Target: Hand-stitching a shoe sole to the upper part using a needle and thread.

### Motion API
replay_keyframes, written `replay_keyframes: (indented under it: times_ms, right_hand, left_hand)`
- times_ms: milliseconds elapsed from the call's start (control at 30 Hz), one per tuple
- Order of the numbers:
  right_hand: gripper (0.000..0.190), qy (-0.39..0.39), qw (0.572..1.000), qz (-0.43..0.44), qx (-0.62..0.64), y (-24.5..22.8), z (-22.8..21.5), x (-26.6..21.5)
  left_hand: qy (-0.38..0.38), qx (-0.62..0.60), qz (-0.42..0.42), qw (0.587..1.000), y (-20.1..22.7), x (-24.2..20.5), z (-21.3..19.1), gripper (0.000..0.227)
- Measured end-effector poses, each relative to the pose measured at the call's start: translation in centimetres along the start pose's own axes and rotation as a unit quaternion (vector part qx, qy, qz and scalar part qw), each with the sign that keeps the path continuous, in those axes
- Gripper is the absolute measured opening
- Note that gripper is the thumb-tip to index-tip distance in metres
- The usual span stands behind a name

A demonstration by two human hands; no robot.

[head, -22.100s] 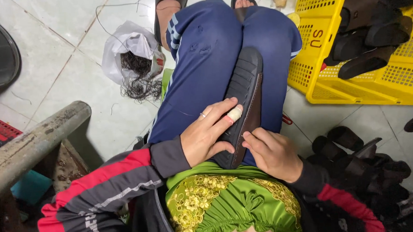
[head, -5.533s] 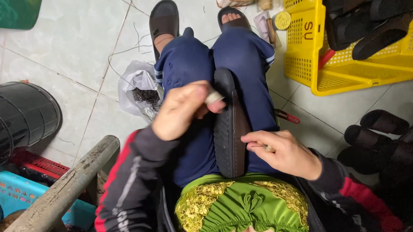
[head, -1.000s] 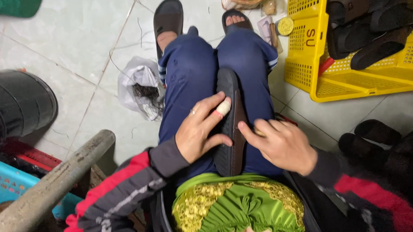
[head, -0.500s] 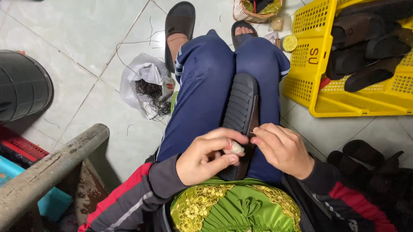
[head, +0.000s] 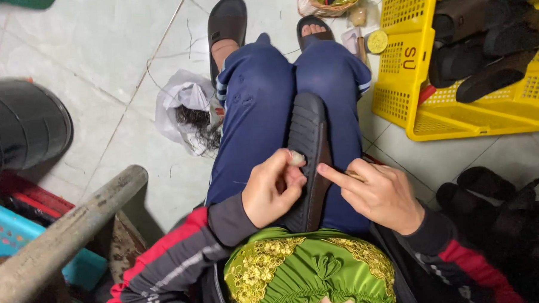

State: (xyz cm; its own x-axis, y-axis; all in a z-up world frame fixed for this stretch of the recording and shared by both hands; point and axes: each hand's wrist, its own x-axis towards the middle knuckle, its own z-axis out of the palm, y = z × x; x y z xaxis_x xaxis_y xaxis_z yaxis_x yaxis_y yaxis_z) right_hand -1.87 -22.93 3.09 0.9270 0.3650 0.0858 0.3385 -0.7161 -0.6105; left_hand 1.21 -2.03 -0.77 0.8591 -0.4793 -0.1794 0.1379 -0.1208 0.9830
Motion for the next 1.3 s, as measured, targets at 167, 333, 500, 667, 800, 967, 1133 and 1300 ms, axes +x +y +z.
replay_keyframes:
  times_ms: [167,333,500,667,800,967,1133,1300]
  right_hand:
    - [0.056,-0.123,0.954,0.019,-0.271,1.4,-3.3,-2.2]
    - [0.032,-0.075,0.996,-0.039,-0.035,1.4,-2.1,-2.4]
    - [0.021,0.003,1.0,0.014,0.025,2.3,0.6,-2.5]
    - [0.015,0.041,0.995,0.065,0.064,2.4,1.1,-2.9]
    - [0.013,0.043,0.998,0.045,0.007,1.9,1.1,-2.8]
    - [0.013,0.028,0.998,0.002,-0.059,1.3,1.0,-2.1]
    - [0.012,0.03,0.935,0.11,0.337,1.8,1.6,-3.1]
    - [0.021,0.26,0.661,0.191,0.678,4.6,-2.6,-5.6]
  left_hand:
    - [-0.002,0.339,0.208,0.918,2.7,1.0,0.0,0.032]
    - [0.014,0.342,0.349,0.872,1.5,1.2,1.0,0.02]
    - [0.021,0.382,0.355,0.853,0.1,0.3,1.0,0.019]
    - [0.066,0.366,0.386,0.844,1.5,1.2,1.2,0.019]
    - [0.06,0.368,0.386,0.844,0.8,1.2,1.8,0.021]
    - [0.059,0.357,0.381,0.851,0.1,0.1,1.2,0.016]
    - [0.056,0.289,0.396,0.87,-0.1,-0.2,0.4,0.018]
    - [0.028,0.391,0.239,0.888,1.4,-0.9,-0.8,0.041]
